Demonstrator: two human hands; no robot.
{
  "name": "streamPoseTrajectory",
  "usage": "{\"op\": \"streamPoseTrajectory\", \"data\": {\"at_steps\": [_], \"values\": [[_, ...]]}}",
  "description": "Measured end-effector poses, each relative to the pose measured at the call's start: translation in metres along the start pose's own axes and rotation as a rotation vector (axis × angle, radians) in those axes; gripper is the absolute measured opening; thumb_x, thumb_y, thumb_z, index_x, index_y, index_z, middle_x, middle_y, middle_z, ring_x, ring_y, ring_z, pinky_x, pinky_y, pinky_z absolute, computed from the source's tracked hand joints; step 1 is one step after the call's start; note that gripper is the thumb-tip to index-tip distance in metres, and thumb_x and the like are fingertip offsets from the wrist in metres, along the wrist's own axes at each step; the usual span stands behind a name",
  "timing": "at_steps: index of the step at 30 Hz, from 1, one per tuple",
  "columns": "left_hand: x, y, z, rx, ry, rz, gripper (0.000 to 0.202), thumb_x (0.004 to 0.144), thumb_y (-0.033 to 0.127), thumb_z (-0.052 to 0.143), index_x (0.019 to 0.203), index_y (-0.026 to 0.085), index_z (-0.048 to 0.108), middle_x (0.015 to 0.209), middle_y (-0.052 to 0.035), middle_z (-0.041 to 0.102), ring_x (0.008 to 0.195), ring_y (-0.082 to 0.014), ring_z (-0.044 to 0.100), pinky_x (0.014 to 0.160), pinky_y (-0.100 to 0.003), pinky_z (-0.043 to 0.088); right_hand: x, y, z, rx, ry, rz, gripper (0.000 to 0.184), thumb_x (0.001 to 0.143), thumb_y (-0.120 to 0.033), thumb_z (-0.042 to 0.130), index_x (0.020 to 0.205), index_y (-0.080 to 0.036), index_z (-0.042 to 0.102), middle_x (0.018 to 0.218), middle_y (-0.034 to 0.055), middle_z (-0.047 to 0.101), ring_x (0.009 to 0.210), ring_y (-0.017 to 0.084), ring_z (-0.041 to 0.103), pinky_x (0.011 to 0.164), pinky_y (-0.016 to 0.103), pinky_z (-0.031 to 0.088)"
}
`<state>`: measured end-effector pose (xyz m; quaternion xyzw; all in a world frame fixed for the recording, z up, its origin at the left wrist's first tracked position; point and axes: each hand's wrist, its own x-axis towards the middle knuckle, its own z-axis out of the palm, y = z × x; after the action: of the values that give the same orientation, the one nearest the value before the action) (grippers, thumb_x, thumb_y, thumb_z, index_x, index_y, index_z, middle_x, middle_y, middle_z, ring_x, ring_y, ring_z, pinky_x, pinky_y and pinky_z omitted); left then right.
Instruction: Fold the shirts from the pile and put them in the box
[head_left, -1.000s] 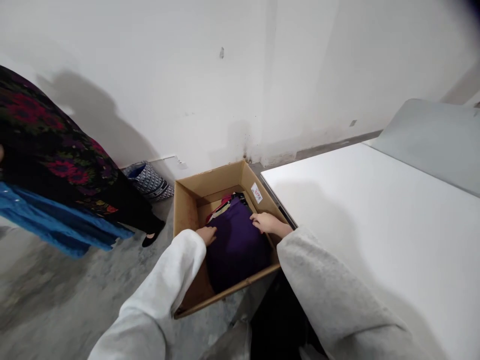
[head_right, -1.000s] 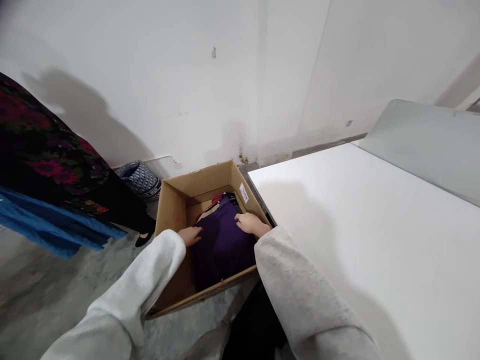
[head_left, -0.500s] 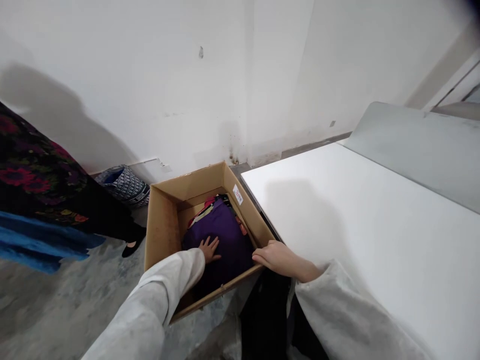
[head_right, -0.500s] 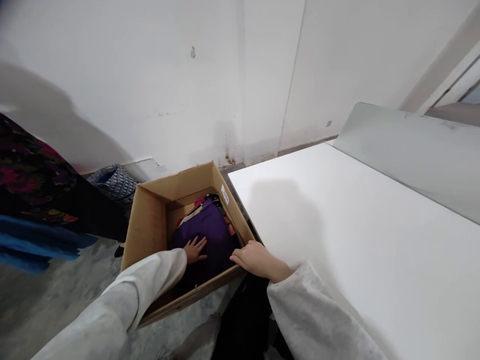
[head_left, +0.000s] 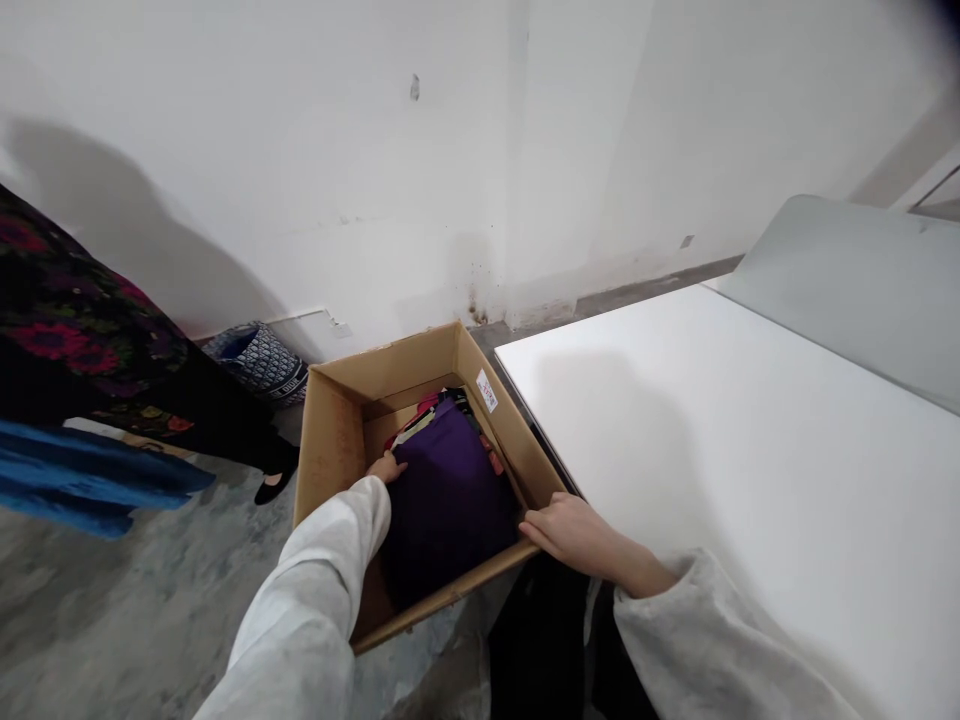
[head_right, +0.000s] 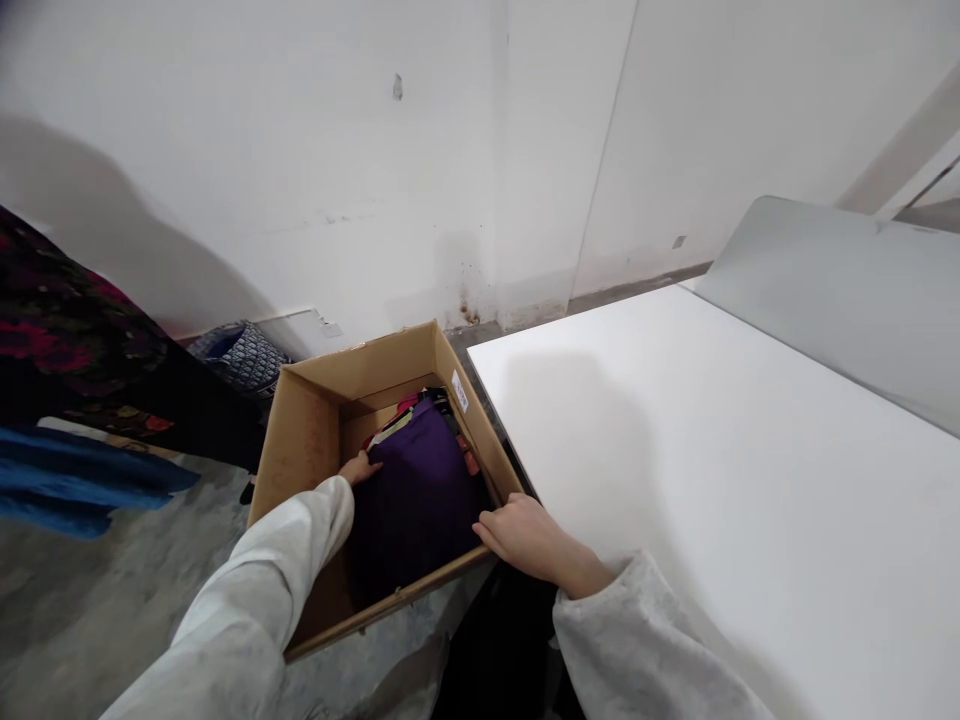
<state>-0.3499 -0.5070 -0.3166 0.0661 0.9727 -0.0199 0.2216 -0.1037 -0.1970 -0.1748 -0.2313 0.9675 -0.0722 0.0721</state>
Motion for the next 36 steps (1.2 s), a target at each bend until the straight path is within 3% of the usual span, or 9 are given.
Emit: {"op": "streamPoseTrajectory", "data": {"at_steps": [7,12,17,19,21,24,26,31,36], "values": [[-0.003,0.007,-0.006,0.023,0.041,0.018,0.037,0.091,0.037,0.054,0.121,0.015,0.054,0.116,-0.0095,0.060,0.099,-0.0208,0.061,0.085,-0.042,0.051,0.000,0.001,0.002,0.022,0.010,-0.008,0.042,0.101,-0.031,0.031,0.077,-0.018,0.064,0.070,0.0042,0.070,0.065,0.016,0.063,0.069,0.029,0.035],[-0.012,0.014,-0.008,0.035,0.193,0.093,0.042,0.099,0.037,0.029,0.136,0.019,0.039,0.128,-0.0128,0.056,0.110,-0.0222,0.059,0.091,-0.038,0.047,-0.001,0.000,0.000,0.013,0.000,-0.013,0.041,0.100,-0.032,0.032,0.078,-0.018,0.064,0.070,0.0042,0.070,0.064,0.016,0.064,0.068,0.029,0.035],[-0.017,0.018,-0.004,0.103,0.252,0.093,0.048,0.092,0.019,0.033,0.137,0.003,0.036,0.133,-0.0296,0.048,0.123,-0.0365,0.049,0.096,-0.053,0.041,0.000,0.000,-0.001,0.008,0.014,-0.015,0.040,0.100,-0.031,0.032,0.079,-0.017,0.064,0.070,0.0042,0.070,0.066,0.016,0.065,0.068,0.029,0.035],[-0.019,0.030,0.000,0.132,0.280,0.217,0.052,0.091,0.016,0.034,0.142,0.004,0.032,0.147,-0.0281,0.031,0.137,-0.0369,0.031,0.106,-0.057,0.027,0.000,0.000,-0.002,0.006,0.018,-0.028,0.040,0.100,-0.031,0.033,0.078,-0.017,0.064,0.070,0.0045,0.070,0.066,0.016,0.065,0.068,0.029,0.035],[-0.022,0.052,0.007,0.154,0.256,0.426,0.053,0.092,0.017,0.034,0.145,0.012,0.032,0.154,-0.0175,0.022,0.143,-0.0307,0.018,0.113,-0.052,0.017,0.001,-0.001,-0.003,0.005,0.011,-0.039,0.039,0.099,-0.030,0.034,0.077,-0.017,0.064,0.071,0.0045,0.070,0.067,0.016,0.066,0.067,0.030,0.035],[-0.026,0.094,0.024,0.180,0.140,0.761,0.052,0.092,0.019,0.039,0.143,0.029,0.036,0.155,0.0001,0.026,0.144,-0.0202,0.016,0.117,-0.041,0.014,0.002,-0.002,-0.006,0.014,-0.002,-0.026,0.037,0.099,-0.030,0.036,0.080,-0.017,0.065,0.073,0.0047,0.071,0.068,0.016,0.066,0.068,0.030,0.035],[-0.029,0.118,0.037,0.190,0.073,0.892,0.052,0.093,0.022,0.041,0.144,0.033,0.034,0.154,0.0031,0.028,0.144,-0.0197,0.016,0.116,-0.042,0.015,0.002,-0.003,-0.009,0.018,-0.001,-0.013,0.037,0.099,-0.030,0.036,0.081,-0.016,0.065,0.074,0.0049,0.072,0.068,0.016,0.067,0.067,0.030,0.035],[-0.032,0.141,0.053,0.231,0.025,0.907,0.050,0.096,0.028,0.035,0.146,0.021,0.033,0.152,-0.0080,0.032,0.142,-0.0285,0.020,0.113,-0.054,0.019,0.004,-0.002,-0.010,0.002,0.015,0.000,0.041,0.099,-0.033,0.034,0.079,-0.016,0.066,0.073,0.0049,0.071,0.066,0.015,0.066,0.064,0.029,0.035],[-0.032,0.148,0.038,0.336,0.054,0.894,0.050,0.092,0.021,0.032,0.141,0.016,0.042,0.148,-0.0108,0.037,0.139,-0.0305,0.028,0.109,-0.056,0.027,0.008,0.004,-0.018,0.015,0.013,0.005,0.034,0.096,-0.037,0.041,0.087,-0.018,0.068,0.078,0.0038,0.073,0.069,0.015,0.066,0.064,0.028,0.038]]}}
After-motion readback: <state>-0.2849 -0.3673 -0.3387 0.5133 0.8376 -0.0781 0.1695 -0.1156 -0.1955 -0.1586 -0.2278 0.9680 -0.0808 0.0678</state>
